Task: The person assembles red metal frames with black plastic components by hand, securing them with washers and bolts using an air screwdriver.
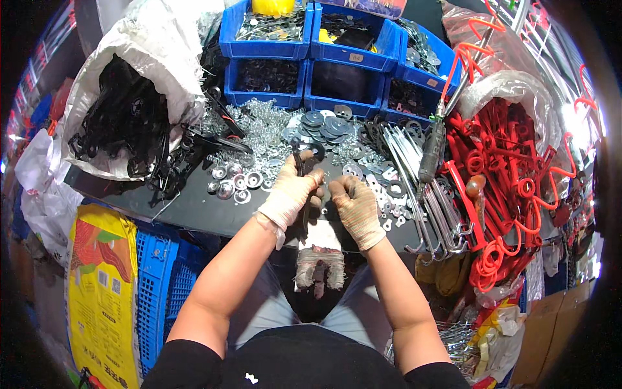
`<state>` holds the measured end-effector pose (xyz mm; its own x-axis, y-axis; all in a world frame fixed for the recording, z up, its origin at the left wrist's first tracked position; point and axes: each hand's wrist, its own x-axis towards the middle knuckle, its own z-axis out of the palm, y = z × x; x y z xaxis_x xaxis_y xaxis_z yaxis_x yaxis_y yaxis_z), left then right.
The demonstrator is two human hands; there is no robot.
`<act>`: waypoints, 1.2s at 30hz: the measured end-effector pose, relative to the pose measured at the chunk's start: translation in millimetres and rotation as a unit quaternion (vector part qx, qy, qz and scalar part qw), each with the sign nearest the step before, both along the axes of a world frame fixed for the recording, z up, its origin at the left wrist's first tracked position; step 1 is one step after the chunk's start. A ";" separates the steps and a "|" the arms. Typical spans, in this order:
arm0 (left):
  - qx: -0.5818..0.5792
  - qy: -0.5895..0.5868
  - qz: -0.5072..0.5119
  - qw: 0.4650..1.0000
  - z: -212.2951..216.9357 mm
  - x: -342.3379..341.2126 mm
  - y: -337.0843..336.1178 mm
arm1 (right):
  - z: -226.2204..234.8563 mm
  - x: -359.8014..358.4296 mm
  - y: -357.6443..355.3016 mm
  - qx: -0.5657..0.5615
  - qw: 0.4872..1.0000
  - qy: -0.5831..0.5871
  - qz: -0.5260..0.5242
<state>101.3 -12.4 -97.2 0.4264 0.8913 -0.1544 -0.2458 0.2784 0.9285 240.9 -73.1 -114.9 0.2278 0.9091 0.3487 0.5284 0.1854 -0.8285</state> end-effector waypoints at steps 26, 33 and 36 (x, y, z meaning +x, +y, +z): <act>0.508 0.226 0.174 0.813 11.0 -46.6 -65.0 | 31.4 -58.8 -48.3 -0.047 0.815 0.567 0.110; 0.479 0.170 0.207 0.836 -1.4 -40.0 -51.9 | 36.7 -49.8 -38.1 -0.089 0.867 0.475 0.122; 0.472 0.185 0.209 0.836 -5.8 -49.8 -45.4 | 43.2 9.5 -6.5 -0.131 0.990 0.051 0.011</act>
